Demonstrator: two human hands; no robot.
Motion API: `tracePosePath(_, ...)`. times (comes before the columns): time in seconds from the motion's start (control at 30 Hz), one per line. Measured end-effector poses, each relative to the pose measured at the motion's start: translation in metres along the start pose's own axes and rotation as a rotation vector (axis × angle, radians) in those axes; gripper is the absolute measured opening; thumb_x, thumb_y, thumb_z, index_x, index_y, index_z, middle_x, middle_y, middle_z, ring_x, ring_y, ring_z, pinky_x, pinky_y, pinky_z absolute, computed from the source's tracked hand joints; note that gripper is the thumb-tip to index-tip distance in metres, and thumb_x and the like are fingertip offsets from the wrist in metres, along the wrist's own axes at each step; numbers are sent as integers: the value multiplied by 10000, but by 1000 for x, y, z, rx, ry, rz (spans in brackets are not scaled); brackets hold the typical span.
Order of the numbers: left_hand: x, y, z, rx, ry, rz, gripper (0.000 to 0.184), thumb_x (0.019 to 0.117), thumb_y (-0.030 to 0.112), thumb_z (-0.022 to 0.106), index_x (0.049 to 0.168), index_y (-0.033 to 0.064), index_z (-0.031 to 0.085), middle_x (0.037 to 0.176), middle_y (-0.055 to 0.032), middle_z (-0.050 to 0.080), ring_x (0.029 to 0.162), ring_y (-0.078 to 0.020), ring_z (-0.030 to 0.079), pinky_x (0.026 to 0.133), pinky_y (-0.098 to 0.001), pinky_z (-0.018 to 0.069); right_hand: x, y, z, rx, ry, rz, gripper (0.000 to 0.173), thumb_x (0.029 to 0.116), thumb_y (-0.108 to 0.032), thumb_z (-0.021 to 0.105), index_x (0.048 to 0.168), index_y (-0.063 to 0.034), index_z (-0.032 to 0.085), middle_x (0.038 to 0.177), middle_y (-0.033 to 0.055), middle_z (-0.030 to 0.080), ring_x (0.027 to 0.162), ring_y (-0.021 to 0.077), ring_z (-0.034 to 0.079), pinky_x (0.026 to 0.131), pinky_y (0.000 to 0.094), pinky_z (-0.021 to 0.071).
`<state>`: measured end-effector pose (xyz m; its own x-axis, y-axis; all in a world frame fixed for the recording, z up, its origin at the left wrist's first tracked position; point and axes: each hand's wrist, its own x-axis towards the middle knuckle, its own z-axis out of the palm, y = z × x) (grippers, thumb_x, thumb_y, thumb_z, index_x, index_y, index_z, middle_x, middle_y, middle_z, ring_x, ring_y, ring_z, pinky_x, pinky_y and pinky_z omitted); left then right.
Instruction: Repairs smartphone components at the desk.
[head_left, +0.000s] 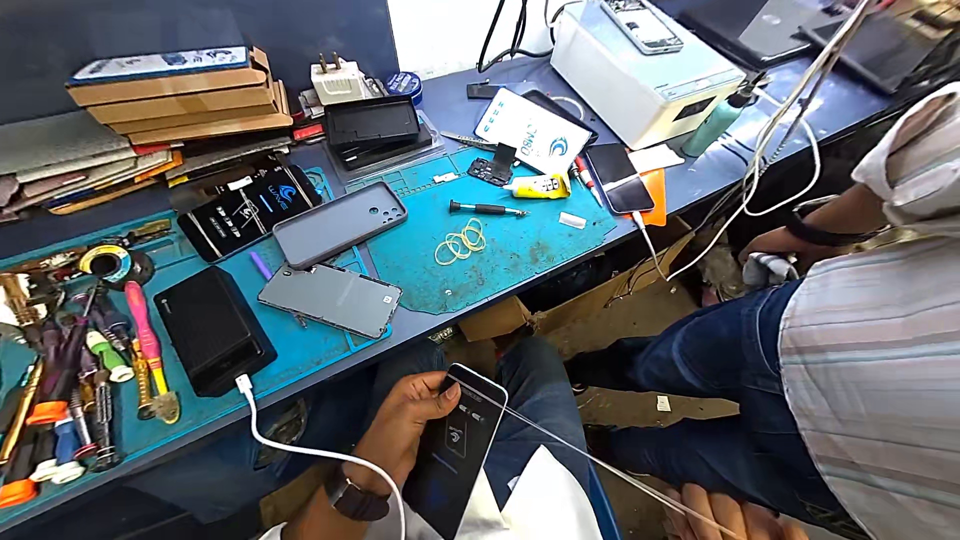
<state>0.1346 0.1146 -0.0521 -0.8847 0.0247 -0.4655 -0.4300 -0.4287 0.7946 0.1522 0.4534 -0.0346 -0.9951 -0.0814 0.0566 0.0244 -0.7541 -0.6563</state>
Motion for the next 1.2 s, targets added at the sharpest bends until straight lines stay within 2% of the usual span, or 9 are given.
tracePosePath(0.13,-11,-4,15,63,38,267,182,980,88,604,1055,-31,720,914,-179,744,828,-206,743,784,-343,628,18,28,-20,200,232,180,595,1022,-577,426,1011,-104,786,882,-1,725,685,60,641,623,212,525)
tracePosePath(0.23,-17,-7,22,221,16,559,170,967,99,650,1077,-2,731,945,-108,762,861,-157,745,796,-305,631,40,47,-21,193,-38,327,765,1010,-658,345,1383,-54,631,1444,136,585,765,55,629,575,173,466)
tracePosePath(0.3,-17,-10,23,424,-4,721,190,982,155,662,1108,32,734,988,-38,764,905,-95,731,824,-264,623,56,58,-9,136,-186,449,835,974,-719,363,1432,-58,588,1548,171,479,793,87,637,560,192,460)
tracePosePath(0.47,-12,-21,20,1245,-4,882,289,1064,301,518,1126,110,726,950,-27,751,827,-125,726,708,-330,609,80,66,44,-312,-383,741,697,1041,-636,346,1429,-100,568,1476,158,549,878,188,721,571,270,568)
tracePosePath(0.6,-10,-19,33,1591,-66,564,208,946,260,596,940,77,694,750,-116,680,670,-325,700,558,-513,551,67,66,89,-757,-564,589,434,1054,-447,492,1171,-53,635,1105,65,674,845,165,703,624,329,605)
tracePosePath(0.77,6,-12,10,1108,-20,259,276,1028,356,563,1080,155,745,917,-12,735,876,-154,705,827,-417,581,52,76,60,-1360,-669,39,310,1037,-427,551,1101,-201,754,1102,-5,663,1070,130,607,901,332,529)
tracePosePath(0.9,7,-13,13,417,38,276,168,1008,135,619,1069,29,734,919,-99,758,844,-187,739,792,-336,624,30,90,38,-1328,-286,-188,237,946,-337,717,1117,-184,777,1044,12,650,977,105,620,789,268,552)
tracePosePath(1.07,4,-19,32,-194,116,199,265,1050,48,501,1269,-76,584,1106,-267,688,987,-320,719,900,-468,606,-2,101,38,-778,-37,246,471,867,-73,790,1271,60,589,1102,129,724,979,216,725,810,365,637)
tracePosePath(1.2,-1,-28,33,-367,56,168,389,944,-45,617,1314,-50,498,1153,-245,665,1012,-320,711,884,-485,610,4,84,39,-728,134,215,200,827,80,750,1023,46,728,861,99,759,740,145,724,686,304,626)
